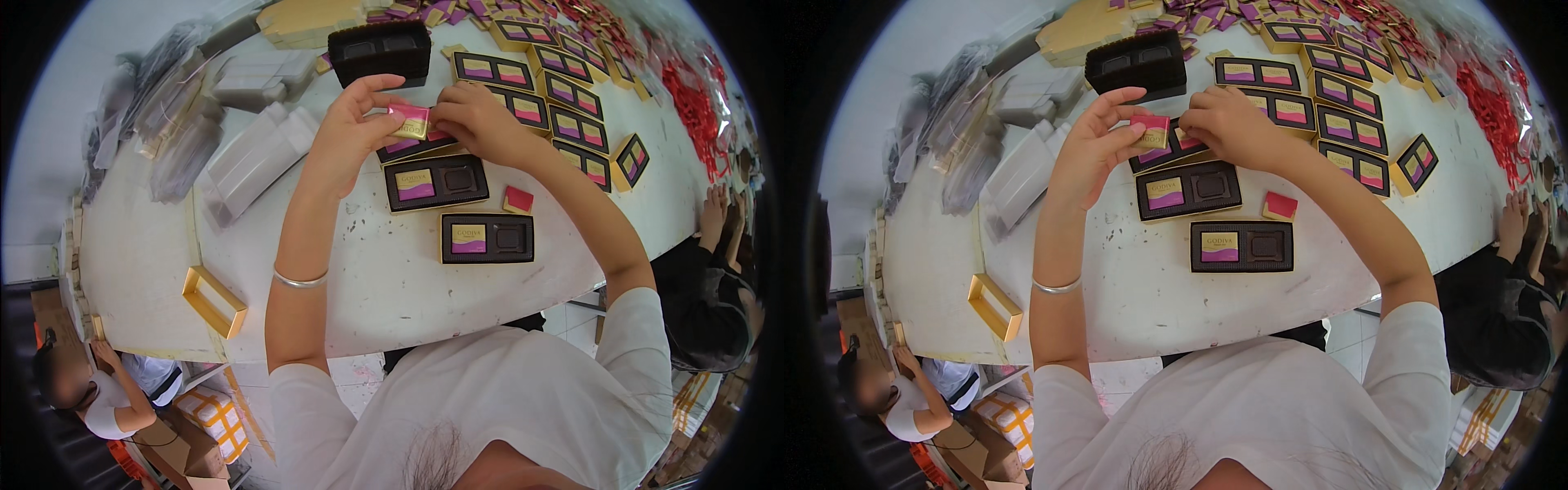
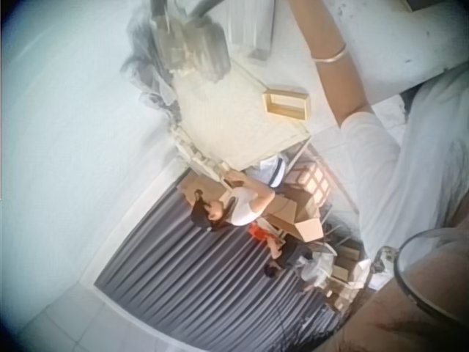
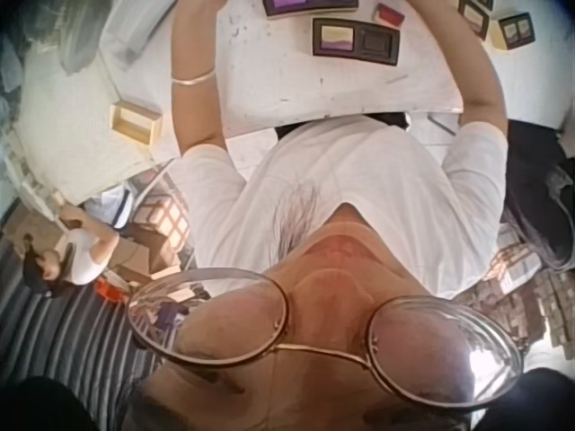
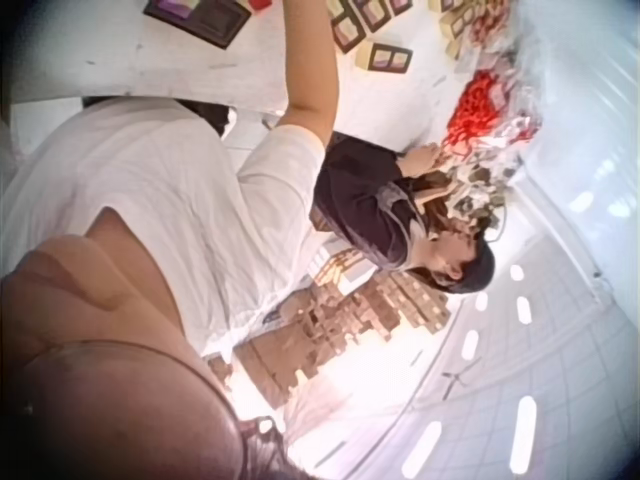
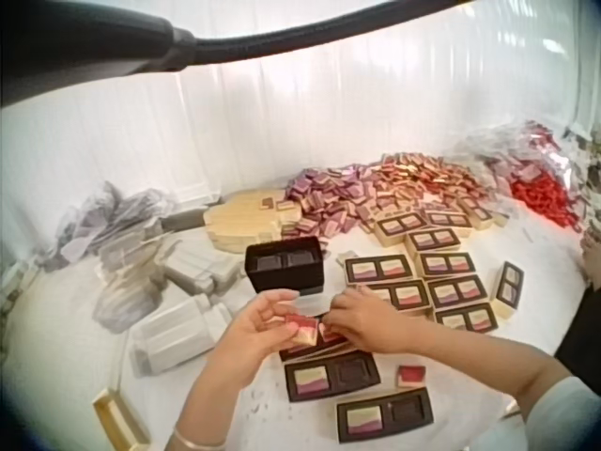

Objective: The person assembles small cosmetic compacts by placing colored inserts into black trays, closing them with lids, and wrapping each unit in clear plastic. The person handles inserts, trays, lids, and plastic wraps one at a time on a white table.

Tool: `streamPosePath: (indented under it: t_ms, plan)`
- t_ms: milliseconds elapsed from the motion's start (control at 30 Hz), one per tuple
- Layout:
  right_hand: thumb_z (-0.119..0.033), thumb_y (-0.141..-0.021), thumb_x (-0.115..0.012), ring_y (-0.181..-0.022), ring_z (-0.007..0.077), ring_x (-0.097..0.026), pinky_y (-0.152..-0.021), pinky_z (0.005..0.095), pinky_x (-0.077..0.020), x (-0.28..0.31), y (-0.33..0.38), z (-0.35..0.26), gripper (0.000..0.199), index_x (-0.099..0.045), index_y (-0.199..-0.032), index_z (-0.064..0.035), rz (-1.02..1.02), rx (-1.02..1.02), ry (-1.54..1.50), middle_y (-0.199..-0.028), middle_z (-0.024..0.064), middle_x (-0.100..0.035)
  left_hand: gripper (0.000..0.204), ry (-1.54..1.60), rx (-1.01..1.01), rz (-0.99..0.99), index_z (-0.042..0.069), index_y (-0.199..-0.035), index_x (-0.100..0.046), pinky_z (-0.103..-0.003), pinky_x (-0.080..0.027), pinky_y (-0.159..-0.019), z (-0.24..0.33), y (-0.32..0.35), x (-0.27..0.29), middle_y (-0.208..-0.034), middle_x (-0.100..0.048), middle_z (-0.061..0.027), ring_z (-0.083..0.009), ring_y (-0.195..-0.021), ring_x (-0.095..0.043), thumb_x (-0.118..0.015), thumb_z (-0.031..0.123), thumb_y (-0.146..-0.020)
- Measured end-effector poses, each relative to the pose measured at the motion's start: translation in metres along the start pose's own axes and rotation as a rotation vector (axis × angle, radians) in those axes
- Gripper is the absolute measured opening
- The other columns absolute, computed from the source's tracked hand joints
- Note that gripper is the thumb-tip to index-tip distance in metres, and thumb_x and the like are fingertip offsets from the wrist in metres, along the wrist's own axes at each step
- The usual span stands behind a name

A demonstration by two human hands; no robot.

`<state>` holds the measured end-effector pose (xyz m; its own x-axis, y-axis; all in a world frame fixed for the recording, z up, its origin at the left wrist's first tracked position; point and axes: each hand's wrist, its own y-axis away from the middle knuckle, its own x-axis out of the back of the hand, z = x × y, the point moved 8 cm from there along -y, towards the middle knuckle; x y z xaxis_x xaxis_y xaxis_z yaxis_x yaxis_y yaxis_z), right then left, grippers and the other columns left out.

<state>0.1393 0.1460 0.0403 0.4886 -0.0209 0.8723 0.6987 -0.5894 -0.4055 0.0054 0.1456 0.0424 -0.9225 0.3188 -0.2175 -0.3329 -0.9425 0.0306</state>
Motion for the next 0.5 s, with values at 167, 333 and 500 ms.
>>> streamPosePath:
  t_ms: [167,333,500]
  plan:
    - [-0.001,-0.076,-0.065,-0.091,0.0243,-0.054,-0.075,0.0360,-0.0463,0.052,-0.003,-0.027,0.023,-0.063,-0.099,-0.0062,0.303,-0.025,-0.309,-0.097,0.0068,-0.058,0.044,0.001,0.036,0.025,0.003,-0.126,-0.043,-0.030,-0.054,-0.080,0.002,0.004,-0.003,-0.105,-0.061,-0.0151,-0.0206,-0.093,-0.063,-0.057,0.000,-0.084]
    - [0.007,-0.071,-0.065,-0.092,0.0258,-0.057,-0.077,0.0332,-0.0457,0.057,0.012,-0.065,0.036,-0.063,-0.105,-0.0023,0.182,0.270,-0.267,-0.104,0.0128,-0.058,0.046,0.093,0.165,-0.264,0.005,-0.129,-0.041,-0.030,-0.051,-0.079,-0.008,0.013,-0.031,-0.107,-0.063,-0.0138,-0.0183,-0.093,-0.063,-0.059,0.010,-0.088]
    - [-0.001,-0.072,-0.066,-0.080,0.0237,-0.057,-0.067,0.0317,-0.0479,0.070,0.026,-0.072,0.018,-0.063,-0.090,-0.0031,0.162,0.142,-0.121,-0.089,0.0081,-0.059,0.047,-0.418,0.051,-0.297,0.007,-0.129,-0.044,-0.037,-0.044,-0.092,0.003,0.017,-0.033,-0.123,-0.054,-0.0147,-0.0233,-0.113,-0.053,-0.061,0.023,-0.089]
